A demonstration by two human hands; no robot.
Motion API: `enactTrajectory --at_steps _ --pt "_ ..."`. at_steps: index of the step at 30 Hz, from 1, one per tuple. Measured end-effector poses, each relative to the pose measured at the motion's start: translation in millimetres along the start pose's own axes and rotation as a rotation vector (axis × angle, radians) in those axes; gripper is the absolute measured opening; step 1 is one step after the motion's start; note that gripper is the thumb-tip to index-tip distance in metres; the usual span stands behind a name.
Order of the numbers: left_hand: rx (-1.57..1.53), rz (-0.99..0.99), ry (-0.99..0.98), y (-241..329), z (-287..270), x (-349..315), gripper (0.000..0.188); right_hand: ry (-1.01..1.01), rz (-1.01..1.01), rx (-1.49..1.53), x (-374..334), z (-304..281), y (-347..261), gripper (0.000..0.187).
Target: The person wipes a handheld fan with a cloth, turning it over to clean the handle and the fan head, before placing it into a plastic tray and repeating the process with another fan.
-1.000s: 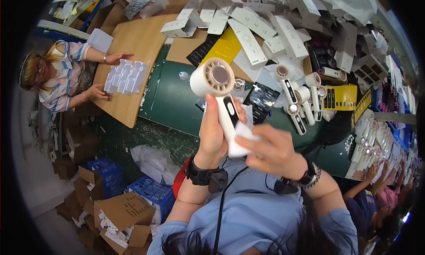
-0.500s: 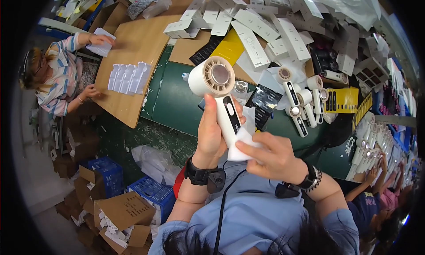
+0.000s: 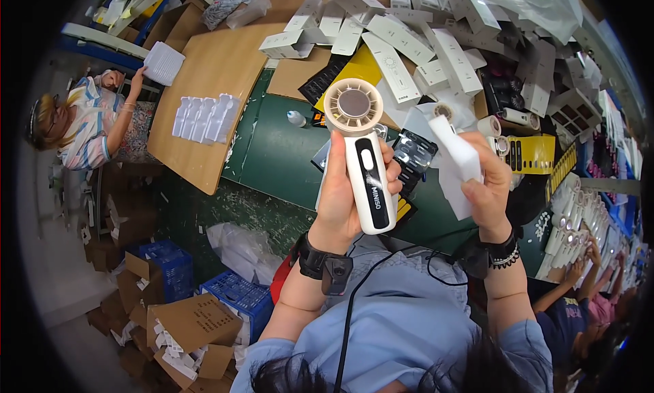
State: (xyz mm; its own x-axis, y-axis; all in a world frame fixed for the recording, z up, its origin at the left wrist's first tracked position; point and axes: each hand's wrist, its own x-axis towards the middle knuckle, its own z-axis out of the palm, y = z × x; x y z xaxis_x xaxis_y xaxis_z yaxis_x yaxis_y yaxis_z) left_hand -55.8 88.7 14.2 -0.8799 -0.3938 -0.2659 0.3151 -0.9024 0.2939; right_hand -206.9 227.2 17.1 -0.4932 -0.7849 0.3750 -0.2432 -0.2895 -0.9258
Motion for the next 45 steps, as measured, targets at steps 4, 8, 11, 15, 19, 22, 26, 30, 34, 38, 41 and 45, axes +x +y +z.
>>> enactTrajectory --at_steps 4,8,11,15,19,22,26,30,34,38,41,45 --pt "-0.016 -0.03 -0.08 -1.2 -1.0 -2.1 0.06 -0.025 0.075 0.037 -13.7 -4.3 8.2 0.045" --pt "0.017 -0.029 -0.189 -1.4 -1.1 -4.4 0.059 -0.03 0.07 0.034 -17.9 -2.3 8.1 0.047" --pt "0.156 0.02 -0.169 -1.6 1.9 -4.6 0.057 -0.112 0.007 -0.043 -18.8 -1.8 4.2 0.048" --pt "0.228 0.023 0.011 -5.1 12.4 -9.5 0.054 -0.145 -0.139 -0.201 -11.1 5.2 -7.3 0.049" --pt "0.274 -0.004 0.121 -7.1 16.9 -13.1 0.053 -0.148 -0.254 -0.485 13.4 21.2 -17.6 0.052" --pt "0.339 0.021 0.302 -15.6 31.3 -9.7 0.052 -0.136 -0.317 -0.542 15.2 35.4 -10.1 0.054" --pt "0.417 0.036 0.069 -6.5 -24.8 -4.1 0.052 -0.274 -0.354 -0.427 -20.6 54.0 -0.9 0.052" --pt "0.271 0.063 -0.011 0.0 -30.4 0.0 0.052 -0.399 -0.41 -0.344 -32.7 52.0 -6.9 0.053" --pt "0.276 0.128 -0.138 4.2 -27.0 -2.3 0.053 -0.411 -0.246 -0.275 -21.0 22.5 -14.9 0.051" --pt "0.23 0.094 -0.259 5.8 -20.7 -6.3 0.057 -0.177 -0.169 -0.183 -18.7 17.3 7.5 0.044" --pt "0.252 0.094 -0.188 4.8 -9.5 -10.7 0.063 -0.128 -0.036 -0.382 -23.7 15.7 43.6 0.046" --pt "0.215 0.056 -0.233 5.6 -13.7 -11.5 0.066 -0.334 0.416 -0.669 -68.6 19.8 105.3 0.047"
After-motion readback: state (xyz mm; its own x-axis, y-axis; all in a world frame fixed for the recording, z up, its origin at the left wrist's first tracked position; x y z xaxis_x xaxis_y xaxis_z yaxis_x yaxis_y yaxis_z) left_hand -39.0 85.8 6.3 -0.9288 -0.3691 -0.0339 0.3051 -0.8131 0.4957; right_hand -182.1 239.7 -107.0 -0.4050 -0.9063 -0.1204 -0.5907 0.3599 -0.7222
